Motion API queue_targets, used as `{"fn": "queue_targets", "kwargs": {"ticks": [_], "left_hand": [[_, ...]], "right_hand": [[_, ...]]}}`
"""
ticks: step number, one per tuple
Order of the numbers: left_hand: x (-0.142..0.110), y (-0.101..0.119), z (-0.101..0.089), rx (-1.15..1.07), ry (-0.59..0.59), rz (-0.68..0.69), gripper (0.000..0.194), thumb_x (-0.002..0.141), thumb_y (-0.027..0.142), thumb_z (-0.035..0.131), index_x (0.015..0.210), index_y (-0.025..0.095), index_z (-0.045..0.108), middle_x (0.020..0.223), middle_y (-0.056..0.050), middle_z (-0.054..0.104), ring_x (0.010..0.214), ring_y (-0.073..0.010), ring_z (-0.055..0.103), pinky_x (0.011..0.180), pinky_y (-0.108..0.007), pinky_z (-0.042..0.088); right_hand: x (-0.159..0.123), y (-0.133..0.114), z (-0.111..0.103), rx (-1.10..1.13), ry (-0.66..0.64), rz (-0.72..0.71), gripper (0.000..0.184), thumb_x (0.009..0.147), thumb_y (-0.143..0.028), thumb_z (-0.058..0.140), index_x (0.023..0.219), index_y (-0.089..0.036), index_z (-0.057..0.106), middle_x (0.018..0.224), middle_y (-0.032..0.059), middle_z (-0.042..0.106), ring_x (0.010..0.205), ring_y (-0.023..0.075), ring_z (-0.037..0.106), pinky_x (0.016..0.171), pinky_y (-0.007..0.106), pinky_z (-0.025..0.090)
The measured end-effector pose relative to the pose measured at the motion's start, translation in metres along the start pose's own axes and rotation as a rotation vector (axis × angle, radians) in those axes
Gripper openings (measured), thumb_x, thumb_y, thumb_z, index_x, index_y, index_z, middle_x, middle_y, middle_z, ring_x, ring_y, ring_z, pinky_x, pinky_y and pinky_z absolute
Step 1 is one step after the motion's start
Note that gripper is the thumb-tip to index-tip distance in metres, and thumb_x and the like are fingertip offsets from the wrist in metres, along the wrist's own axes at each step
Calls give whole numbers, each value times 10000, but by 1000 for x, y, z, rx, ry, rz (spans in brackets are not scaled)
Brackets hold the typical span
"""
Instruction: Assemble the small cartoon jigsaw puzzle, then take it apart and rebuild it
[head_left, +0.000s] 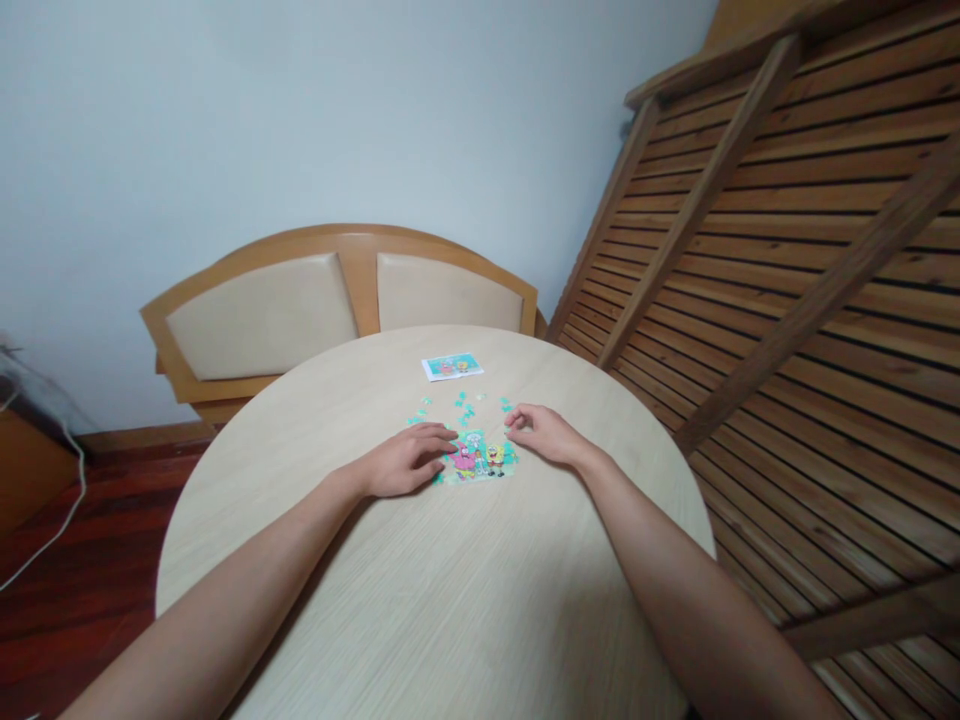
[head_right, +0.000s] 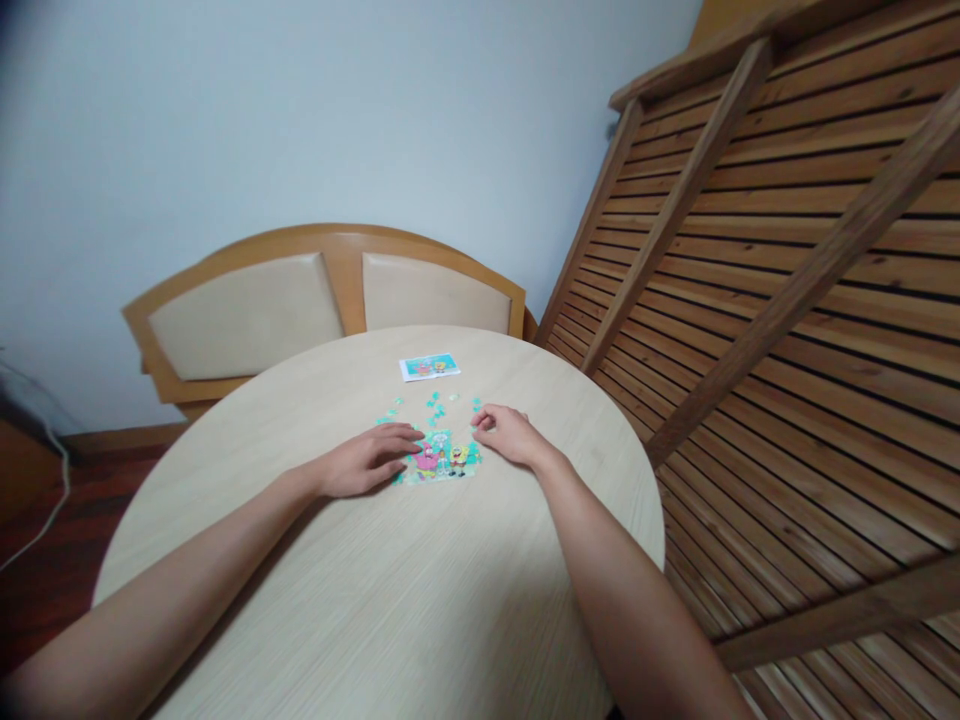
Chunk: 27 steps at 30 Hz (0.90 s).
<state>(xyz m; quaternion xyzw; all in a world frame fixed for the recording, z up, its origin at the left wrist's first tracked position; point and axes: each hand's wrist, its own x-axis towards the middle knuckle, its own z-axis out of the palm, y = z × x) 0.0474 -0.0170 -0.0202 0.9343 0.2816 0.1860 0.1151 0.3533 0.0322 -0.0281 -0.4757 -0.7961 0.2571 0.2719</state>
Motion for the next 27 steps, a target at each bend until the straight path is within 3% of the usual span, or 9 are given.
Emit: {"fn": "queue_targets", "kwargs": {"ticks": [10,18,27], "left_hand": [[1,0,2,53,-24,-23,396,993,302,472,1351,185,597,1398,-150,577,1312,-280,519,1142,-481,375],[-6,-8,0,27,-21,-43,486,892,332,628,1357,197,590,1424,-149,553,1318,-306,511,1157,-506,350],[2,7,2,4,-14,62,464,948,378,571,1388,230,572,1415,-138,559,1316,-287,513,1149,-464,367]], "right_hand": [[-9,-55,18,185,-180,-161,199,861,-286,639,967,-154,743,907,58,751,836,174,675,773,276,509],[-9,-53,25,203,-235,-173,188,854,-275,657,961,-155,755,911,60,762,839,176,682,774,277,506],[-12,-52,9,216,-289,-148,225,839,-294,643,963,-140,750,876,60,751,812,171,667,750,271,503]]}}
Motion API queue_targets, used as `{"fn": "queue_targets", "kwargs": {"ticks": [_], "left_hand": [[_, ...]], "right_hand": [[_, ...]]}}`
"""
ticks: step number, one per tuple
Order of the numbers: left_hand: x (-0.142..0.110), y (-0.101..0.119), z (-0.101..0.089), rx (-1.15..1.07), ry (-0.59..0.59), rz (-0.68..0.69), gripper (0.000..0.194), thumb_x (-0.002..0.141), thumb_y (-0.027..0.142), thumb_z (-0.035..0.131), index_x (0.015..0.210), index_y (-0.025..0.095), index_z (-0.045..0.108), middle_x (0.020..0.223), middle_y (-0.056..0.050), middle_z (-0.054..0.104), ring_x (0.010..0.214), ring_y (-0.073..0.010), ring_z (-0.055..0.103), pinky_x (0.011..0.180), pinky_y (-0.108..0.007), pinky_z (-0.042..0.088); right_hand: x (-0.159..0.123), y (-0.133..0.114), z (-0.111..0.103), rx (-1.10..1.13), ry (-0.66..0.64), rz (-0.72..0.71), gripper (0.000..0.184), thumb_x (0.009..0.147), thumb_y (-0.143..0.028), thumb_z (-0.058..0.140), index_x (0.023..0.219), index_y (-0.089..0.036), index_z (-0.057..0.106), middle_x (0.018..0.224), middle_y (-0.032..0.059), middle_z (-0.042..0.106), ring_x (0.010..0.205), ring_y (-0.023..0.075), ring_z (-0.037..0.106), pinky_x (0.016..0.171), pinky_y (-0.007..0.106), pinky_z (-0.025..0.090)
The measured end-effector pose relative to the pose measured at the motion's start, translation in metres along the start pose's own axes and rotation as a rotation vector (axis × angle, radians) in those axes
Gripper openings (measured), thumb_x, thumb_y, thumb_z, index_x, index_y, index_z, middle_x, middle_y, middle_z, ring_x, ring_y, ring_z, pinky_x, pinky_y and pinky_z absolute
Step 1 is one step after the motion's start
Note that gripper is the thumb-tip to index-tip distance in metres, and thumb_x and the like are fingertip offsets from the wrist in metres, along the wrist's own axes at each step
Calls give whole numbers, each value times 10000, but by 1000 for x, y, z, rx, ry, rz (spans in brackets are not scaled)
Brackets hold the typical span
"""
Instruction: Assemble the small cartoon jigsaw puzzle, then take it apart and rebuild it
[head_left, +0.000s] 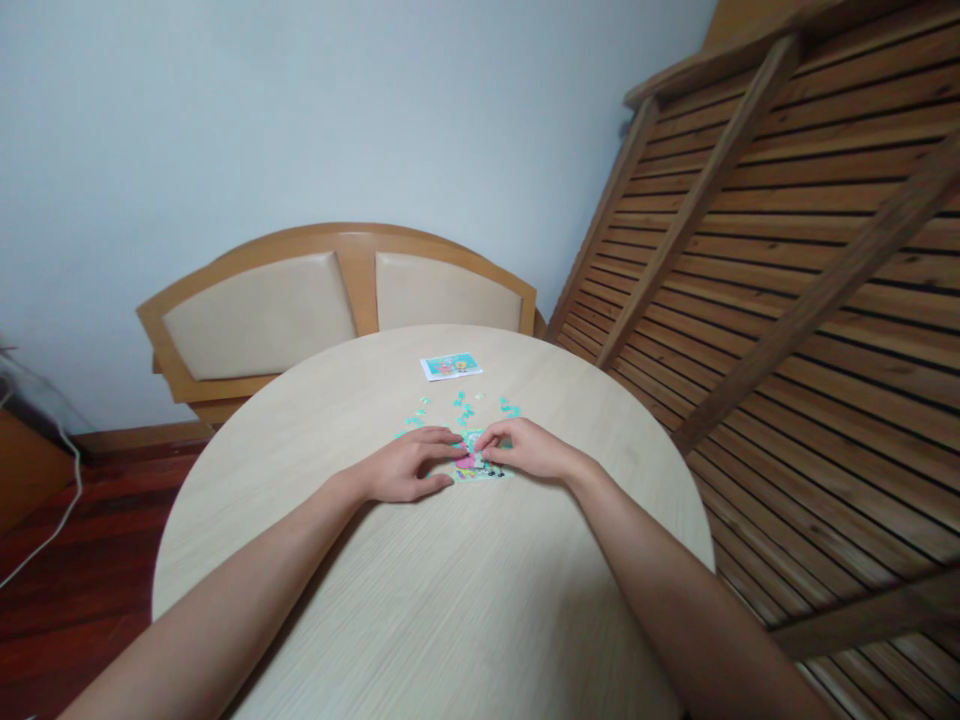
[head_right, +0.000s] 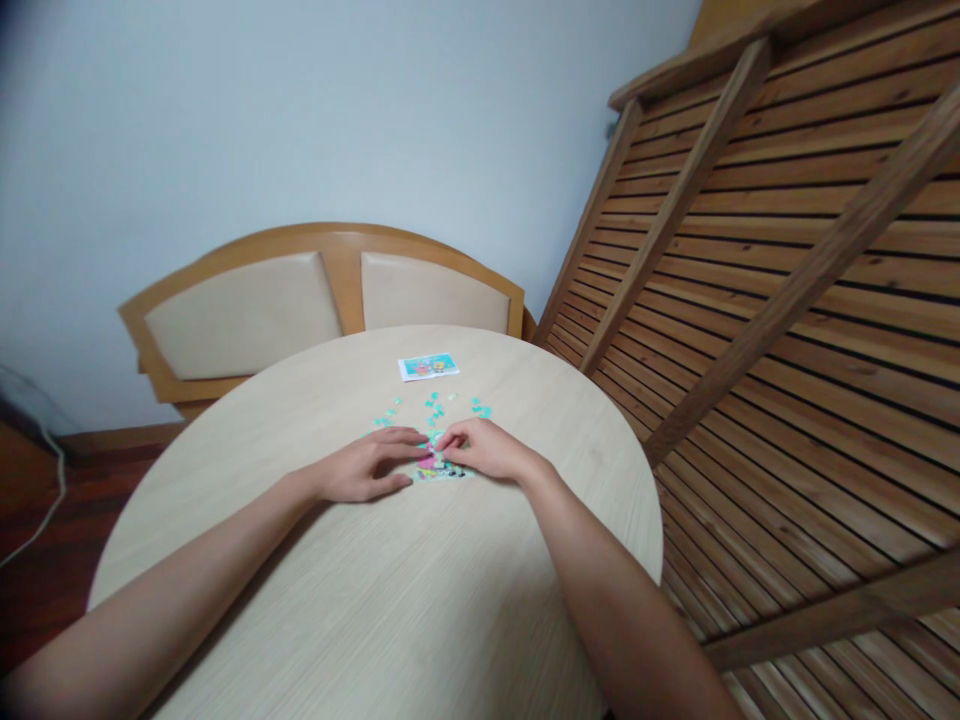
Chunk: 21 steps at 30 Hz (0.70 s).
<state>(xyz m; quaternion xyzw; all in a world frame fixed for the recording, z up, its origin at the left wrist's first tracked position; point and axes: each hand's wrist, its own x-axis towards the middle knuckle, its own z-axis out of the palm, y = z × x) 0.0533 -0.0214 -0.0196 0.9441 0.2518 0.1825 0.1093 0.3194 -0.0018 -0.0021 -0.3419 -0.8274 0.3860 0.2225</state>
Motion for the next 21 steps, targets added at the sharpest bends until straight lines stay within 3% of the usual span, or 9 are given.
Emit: {"fn": "queue_targets", "kwargs": {"ticks": [10,21], "left_hand": [[2,5,6,-5,-22,12,426,956,372,556,1357,237,605,1442,-127,542,1308,-285,532,1138,-459,400],[3,6,5,-5,-27,-2,427,956,366,561,1364,245,601,1455,-117,534,1315,-283,528,1140,-461,399]], "right_hand": [[-22,9,-33,-42,-88,275,230,658,-183,640,856,-148,752,747,31,728,646,144,617,580,224,434],[-23,13,-34,-122,-103,301,252,620,-176,608,827,-159,750,677,-1,675,579,120,536,523,218,382]]}}
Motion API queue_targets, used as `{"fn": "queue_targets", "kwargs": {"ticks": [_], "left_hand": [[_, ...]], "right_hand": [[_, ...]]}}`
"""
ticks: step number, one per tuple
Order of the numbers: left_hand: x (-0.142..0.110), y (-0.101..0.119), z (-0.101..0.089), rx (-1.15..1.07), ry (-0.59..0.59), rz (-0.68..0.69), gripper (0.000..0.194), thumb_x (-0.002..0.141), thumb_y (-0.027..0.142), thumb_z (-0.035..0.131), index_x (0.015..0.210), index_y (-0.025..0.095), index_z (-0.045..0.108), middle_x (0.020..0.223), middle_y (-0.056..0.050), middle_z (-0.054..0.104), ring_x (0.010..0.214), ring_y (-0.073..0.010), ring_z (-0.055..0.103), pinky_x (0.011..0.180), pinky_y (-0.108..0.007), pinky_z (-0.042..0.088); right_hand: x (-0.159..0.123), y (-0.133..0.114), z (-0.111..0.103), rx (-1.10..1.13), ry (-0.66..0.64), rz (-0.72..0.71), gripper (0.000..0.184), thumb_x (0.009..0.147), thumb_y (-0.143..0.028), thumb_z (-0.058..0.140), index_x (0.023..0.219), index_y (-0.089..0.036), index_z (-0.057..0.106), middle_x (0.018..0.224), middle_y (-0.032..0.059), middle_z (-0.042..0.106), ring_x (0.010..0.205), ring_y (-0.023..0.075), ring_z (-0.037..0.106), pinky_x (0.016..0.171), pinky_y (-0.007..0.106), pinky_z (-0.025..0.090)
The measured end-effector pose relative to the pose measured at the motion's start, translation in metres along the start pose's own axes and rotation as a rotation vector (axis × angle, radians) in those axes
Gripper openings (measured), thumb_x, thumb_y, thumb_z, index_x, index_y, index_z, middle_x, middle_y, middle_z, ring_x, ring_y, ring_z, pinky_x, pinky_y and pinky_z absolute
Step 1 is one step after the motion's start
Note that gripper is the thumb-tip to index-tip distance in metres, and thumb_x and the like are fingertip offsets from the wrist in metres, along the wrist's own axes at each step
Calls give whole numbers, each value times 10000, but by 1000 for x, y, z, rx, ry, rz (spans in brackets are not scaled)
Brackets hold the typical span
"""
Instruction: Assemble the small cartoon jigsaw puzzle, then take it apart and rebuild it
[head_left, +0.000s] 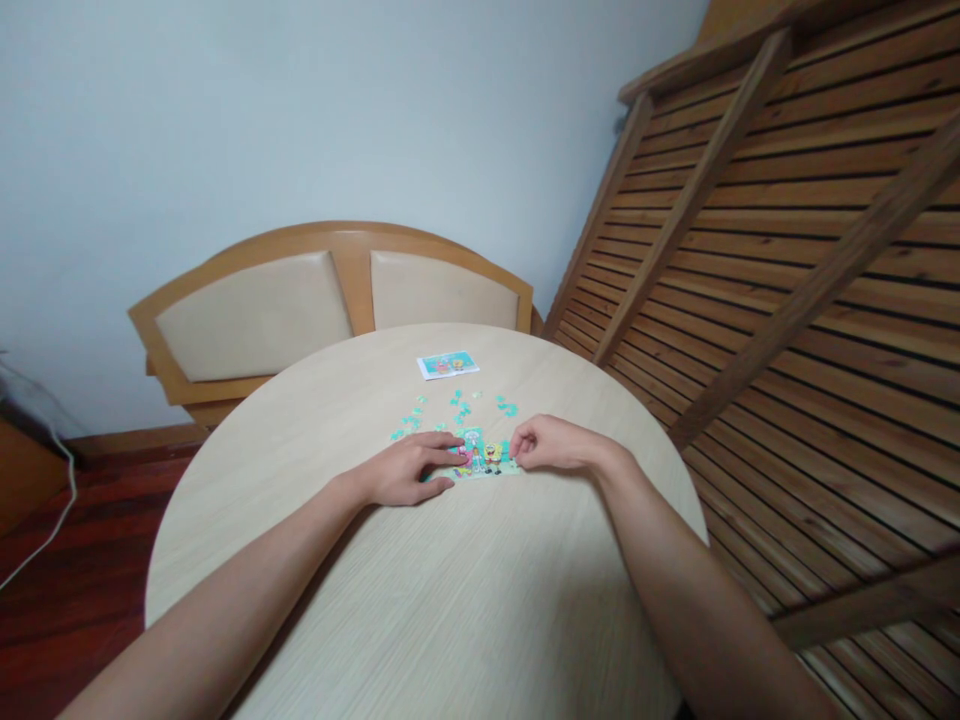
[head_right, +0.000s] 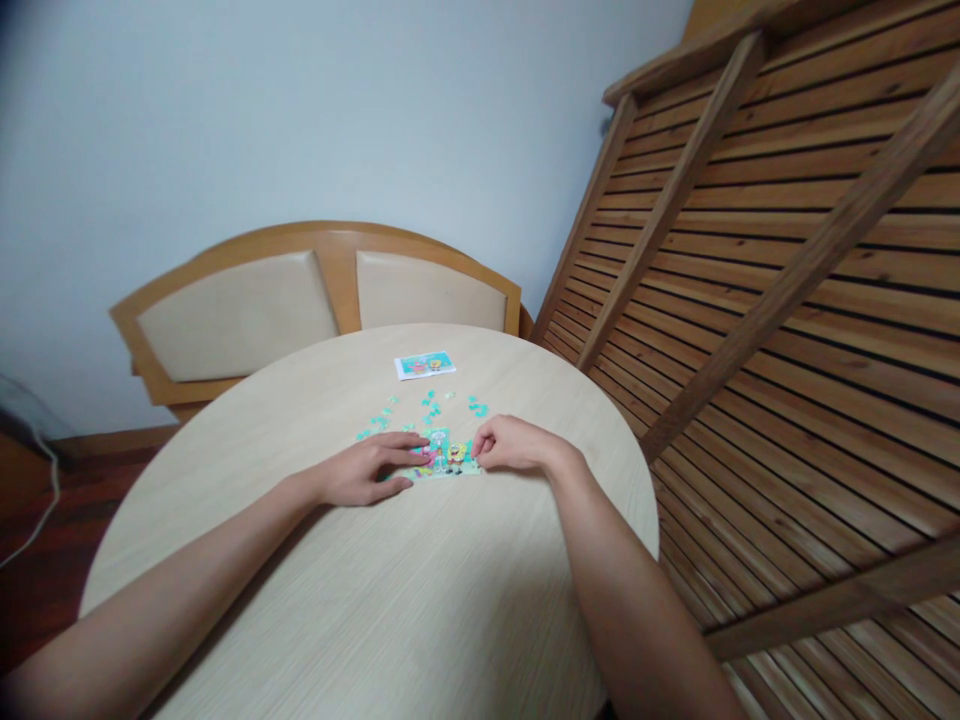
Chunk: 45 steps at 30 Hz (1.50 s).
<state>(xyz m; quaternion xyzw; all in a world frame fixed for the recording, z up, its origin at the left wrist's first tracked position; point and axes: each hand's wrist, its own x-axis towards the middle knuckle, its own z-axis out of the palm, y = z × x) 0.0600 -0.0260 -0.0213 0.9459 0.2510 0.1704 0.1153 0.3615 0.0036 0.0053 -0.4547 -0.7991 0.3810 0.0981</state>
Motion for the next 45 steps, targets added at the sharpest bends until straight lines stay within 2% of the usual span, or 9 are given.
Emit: {"fn": "queue_targets", "kwargs": {"ticks": [18,24,31,35,37,40,42,45], "left_hand": [[-1,-2,1,0,-5,-6,436,956,365,562,1371,238,601,1459,-116,533,1320,-283,525,1136,-440,403],[-1,-2,1,9,-3,-1,437,957,371,564,1373,240,600,1460,-116,532,1323,-281,523,1145,-444,394],[-1,-2,2,10,-3,-3,437,953,354,568,1373,236,601,1465,-119,527,1325,-281,522,1143,-440,396],[-1,-2,1,25,-10,1,439,951,352,565,1370,227,604,1461,-124,529,1328,-276,518,1142,-437,398],[-1,-2,1,25,-8,9,436,955,354,560,1371,230,602,1463,-122,528,1327,-273,519,1140,-438,399],[-1,-3,1,16,-3,23,425,960,352,553,1366,237,604,1455,-118,537,1323,-270,523,1139,-441,401],[-1,-2,1,10,-2,31,419,958,348,556,1358,238,611,1448,-117,544,1319,-272,526,1139,-441,401],[-1,0,0,4,-4,34,414,950,341,565,1347,237,620,1439,-117,551,1309,-277,535,1131,-442,411]], "right_hand": [[3,1,2,-71,37,5,312,619,-159,592,891,-150,745,699,-4,653,596,113,519,522,208,371],[3,6,0,18,3,16,267,642,-222,659,893,-145,706,695,-11,630,597,113,522,537,217,388],[2,1,3,-35,9,13,307,638,-181,643,937,-161,711,710,-18,633,596,112,526,528,213,380],[2,3,2,-38,31,-8,278,663,-213,670,935,-162,702,705,-21,631,597,116,532,533,218,382],[3,9,-1,-42,90,-39,253,703,-239,669,941,-161,695,707,-20,629,604,118,537,547,221,387],[5,24,-9,-129,296,-54,220,767,-221,635,966,-154,701,761,8,665,668,138,580,615,235,421],[8,34,-12,-211,422,-28,233,802,-194,610,1010,-153,709,859,45,710,746,160,622,686,252,452],[14,46,-12,-302,503,19,273,856,-193,583,1095,-147,708,1056,101,728,899,194,658,824,283,480]]}}
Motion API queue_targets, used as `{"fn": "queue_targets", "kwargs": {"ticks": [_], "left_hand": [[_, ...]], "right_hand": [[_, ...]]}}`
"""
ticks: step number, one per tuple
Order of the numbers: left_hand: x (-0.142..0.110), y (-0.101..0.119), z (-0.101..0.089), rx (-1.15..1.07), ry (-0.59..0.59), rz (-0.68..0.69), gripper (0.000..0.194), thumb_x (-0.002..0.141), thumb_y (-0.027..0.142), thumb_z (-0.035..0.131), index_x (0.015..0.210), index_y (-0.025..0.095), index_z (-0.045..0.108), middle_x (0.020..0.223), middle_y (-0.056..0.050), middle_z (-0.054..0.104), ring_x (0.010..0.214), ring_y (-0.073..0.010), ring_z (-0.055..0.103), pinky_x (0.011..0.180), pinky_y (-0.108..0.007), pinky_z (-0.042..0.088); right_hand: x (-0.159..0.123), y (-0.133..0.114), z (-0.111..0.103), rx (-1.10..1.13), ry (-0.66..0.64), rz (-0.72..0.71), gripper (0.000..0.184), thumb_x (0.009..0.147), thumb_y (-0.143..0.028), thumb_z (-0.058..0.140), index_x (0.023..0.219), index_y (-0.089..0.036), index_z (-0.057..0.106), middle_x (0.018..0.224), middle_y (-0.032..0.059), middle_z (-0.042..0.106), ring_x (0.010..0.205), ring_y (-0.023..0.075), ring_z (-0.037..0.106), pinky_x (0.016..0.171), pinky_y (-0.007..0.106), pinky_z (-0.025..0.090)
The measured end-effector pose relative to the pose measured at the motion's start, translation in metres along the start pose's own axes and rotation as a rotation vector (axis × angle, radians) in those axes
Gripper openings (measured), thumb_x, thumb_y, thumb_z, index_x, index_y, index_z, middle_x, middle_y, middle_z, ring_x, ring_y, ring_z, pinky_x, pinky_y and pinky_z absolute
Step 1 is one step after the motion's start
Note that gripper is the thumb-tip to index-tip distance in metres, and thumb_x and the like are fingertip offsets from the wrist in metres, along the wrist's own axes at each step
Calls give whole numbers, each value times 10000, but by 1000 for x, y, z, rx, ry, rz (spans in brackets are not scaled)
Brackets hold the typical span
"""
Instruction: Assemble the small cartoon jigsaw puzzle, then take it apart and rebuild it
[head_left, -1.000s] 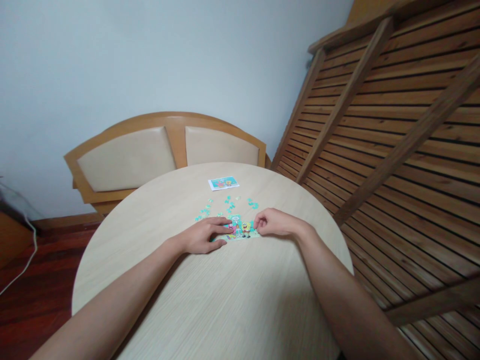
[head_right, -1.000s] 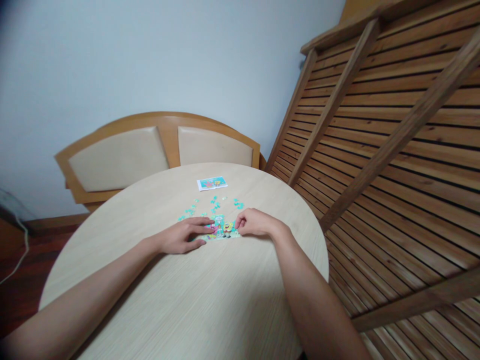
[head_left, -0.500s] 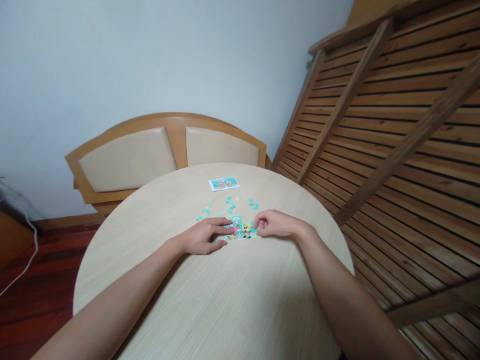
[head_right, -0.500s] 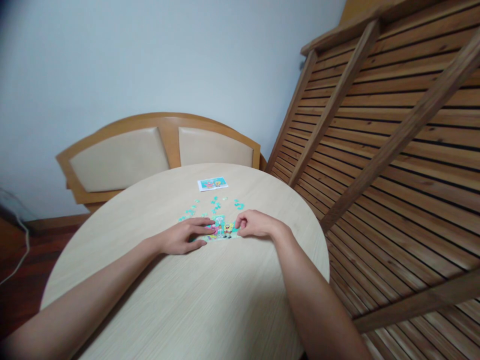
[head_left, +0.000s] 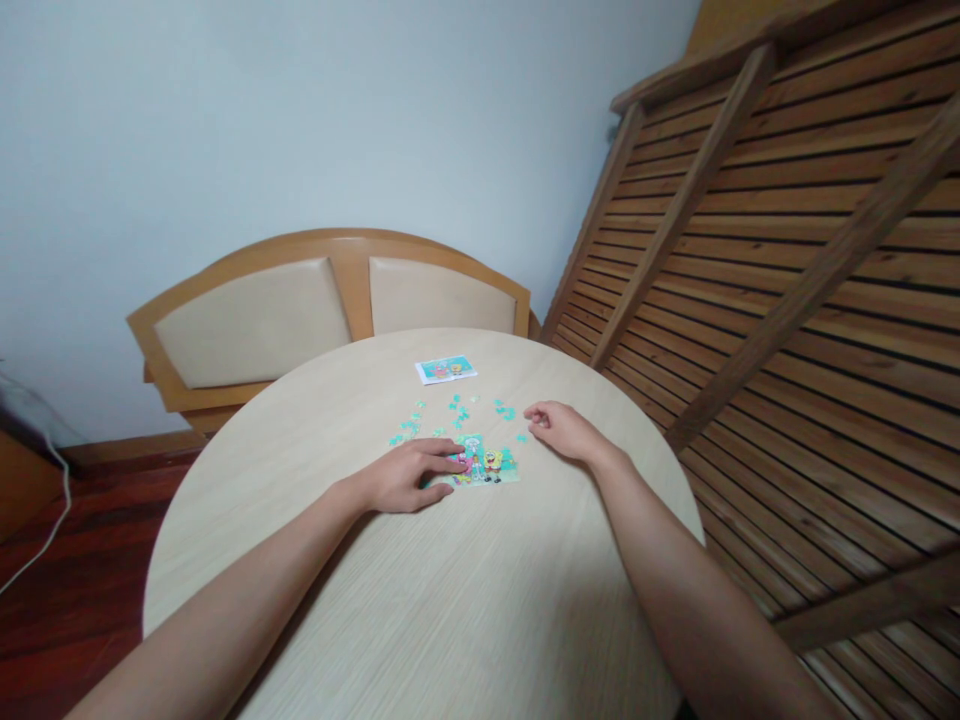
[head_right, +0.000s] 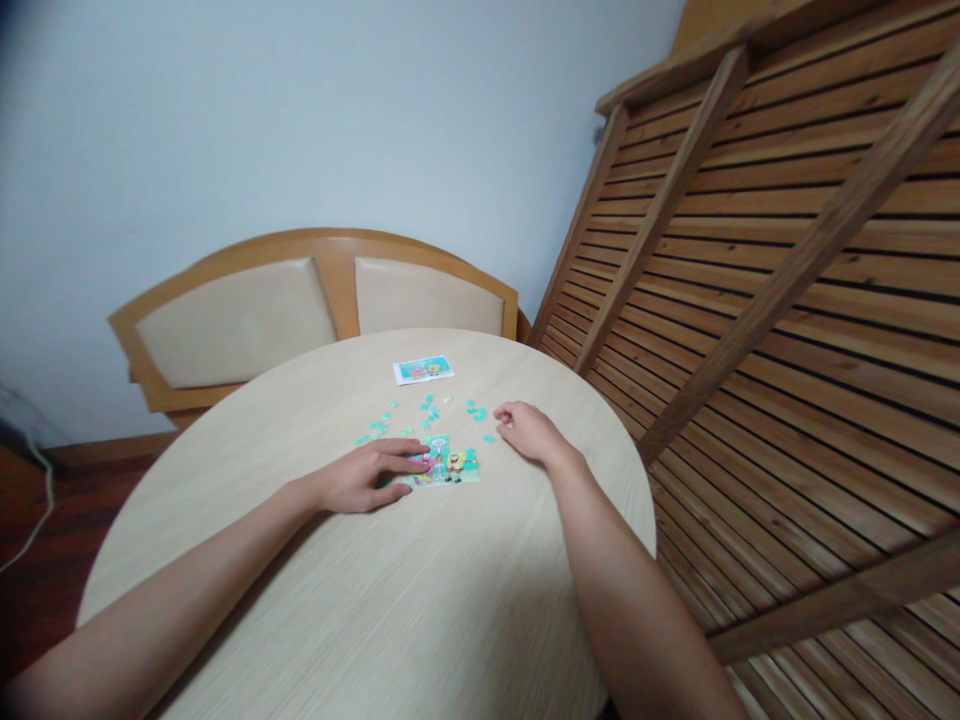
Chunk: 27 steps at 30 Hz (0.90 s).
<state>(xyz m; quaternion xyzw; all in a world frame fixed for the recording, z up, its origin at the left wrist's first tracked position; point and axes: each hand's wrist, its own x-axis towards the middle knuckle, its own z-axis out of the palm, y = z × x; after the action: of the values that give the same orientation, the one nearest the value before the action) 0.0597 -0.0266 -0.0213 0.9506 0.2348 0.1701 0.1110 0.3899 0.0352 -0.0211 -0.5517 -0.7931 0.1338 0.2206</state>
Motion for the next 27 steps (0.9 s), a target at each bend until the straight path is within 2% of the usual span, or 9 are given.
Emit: {"fn": "queue_targets", "kwargs": {"ticks": [4,8,11,15,20,27], "left_hand": [[1,3,-2,-5,2,-6,406,937,332,580,1326,231,636,1426,-125,560,1293,-282,547,1114,-443,427],[2,4,-3,-8,2,-14,401,930,321,585,1314,223,646,1419,-131,565,1288,-282,551,1113,-437,428],[2,5,-2,-3,-2,-35,397,925,319,590,1304,218,654,1415,-133,568,1283,-280,554,1110,-434,430],[2,4,-1,-13,3,-37,398,924,327,599,1306,233,652,1423,-119,563,1283,-277,554,1112,-427,428],[1,2,0,-11,2,-27,406,931,333,592,1321,235,641,1428,-121,555,1294,-278,543,1117,-427,423],[2,3,-1,-39,12,-24,393,938,356,590,1311,246,645,1417,-116,561,1281,-281,551,1111,-432,428]], "right_hand": [[4,-2,13,-114,41,-13,340,937,-276,523,1222,-172,678,1259,123,665,1152,241,595,1018,353,426],[7,-18,26,-187,54,11,425,983,-433,460,1348,-271,606,1404,101,567,1255,300,506,1044,465,396],[7,-27,33,-203,45,-8,447,978,-498,463,1354,-300,600,1452,100,521,1309,312,450,1063,499,363],[6,-32,33,-164,43,-102,335,951,-446,545,1216,-286,673,1411,79,557,1305,275,451,1076,466,344],[2,-33,22,-136,26,-104,163,873,-376,661,914,-230,724,1278,81,639,1227,279,502,1031,456,363],[-4,-32,9,-103,-57,-107,165,847,-352,695,979,-281,764,1211,59,678,1183,285,531,1019,442,367]]}}
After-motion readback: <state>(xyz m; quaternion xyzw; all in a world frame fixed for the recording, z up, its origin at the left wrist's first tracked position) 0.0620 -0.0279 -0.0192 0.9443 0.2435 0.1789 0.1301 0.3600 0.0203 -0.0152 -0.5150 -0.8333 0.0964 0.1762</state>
